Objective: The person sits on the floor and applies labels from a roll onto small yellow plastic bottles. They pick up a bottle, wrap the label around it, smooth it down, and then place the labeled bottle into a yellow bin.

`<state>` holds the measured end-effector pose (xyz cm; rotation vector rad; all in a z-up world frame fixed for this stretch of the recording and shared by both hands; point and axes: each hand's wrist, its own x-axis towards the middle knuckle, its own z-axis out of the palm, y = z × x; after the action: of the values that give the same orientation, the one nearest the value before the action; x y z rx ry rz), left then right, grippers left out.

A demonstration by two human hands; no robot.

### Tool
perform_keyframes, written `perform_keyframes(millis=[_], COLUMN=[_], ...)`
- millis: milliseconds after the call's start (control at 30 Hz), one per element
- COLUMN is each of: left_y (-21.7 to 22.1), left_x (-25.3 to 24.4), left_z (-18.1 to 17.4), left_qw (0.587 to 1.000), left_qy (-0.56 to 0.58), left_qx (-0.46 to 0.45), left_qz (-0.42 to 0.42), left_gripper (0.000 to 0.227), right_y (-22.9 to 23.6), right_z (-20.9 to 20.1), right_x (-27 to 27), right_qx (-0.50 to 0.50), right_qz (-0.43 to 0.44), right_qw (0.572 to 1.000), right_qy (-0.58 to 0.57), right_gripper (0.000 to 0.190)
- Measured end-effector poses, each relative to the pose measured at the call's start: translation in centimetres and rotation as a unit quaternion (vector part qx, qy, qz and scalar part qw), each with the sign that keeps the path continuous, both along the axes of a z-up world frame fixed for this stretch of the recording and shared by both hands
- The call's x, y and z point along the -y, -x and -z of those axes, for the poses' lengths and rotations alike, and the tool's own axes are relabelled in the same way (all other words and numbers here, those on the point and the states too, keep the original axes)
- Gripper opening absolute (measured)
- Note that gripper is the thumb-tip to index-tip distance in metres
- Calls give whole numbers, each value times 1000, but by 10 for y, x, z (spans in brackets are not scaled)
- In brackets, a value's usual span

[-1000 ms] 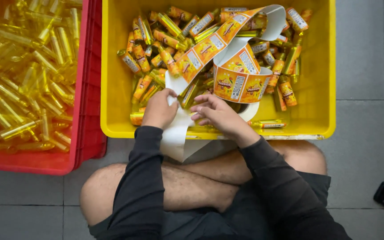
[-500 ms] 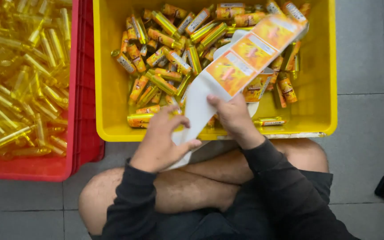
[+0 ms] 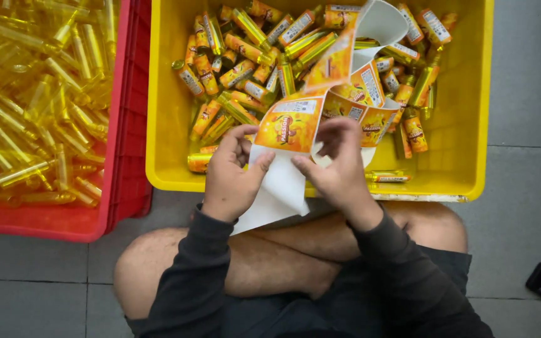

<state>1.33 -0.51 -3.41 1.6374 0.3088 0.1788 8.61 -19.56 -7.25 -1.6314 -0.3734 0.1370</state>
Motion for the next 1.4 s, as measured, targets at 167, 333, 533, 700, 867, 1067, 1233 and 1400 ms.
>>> perform_keyframes(millis=[167,333,533,700,867,1067,1233,1400], left_y=[4,5,4,5,7,11,13,48], left_x=[1,7,12,14,22,29,32,45], left_z=[0,-3,-10,-14,-17,-26,-40,15], left_qw=[994,984,985,985,985,985,979,807], left_qy=[-54,-34,-51,-69,-91,-92,-99,-375], left_qx=[20,55,66,57,55,41,-2,-306], left_qz=[88,167,150,147,133,138,178,337], left_gripper=[56,58,51,49,48,46,55,21], right_y=[2,2,5,0,2,-3,-18,-28], right_z=[-46,-53,-57,-60,-57,-57,-56,-71], right_x=[-2,5,9,14,16,29,43,68], right_qx=[390,409,357,175,81,-103,-119,-39], right_qz=[30,-35,-29,-94,-84,-29,126,299], right_qw=[899,869,896,969,984,984,984,930], right_qy=[197,278,262,149,132,144,35,-210], right_gripper=[43,13,11,9,11,16,10,11])
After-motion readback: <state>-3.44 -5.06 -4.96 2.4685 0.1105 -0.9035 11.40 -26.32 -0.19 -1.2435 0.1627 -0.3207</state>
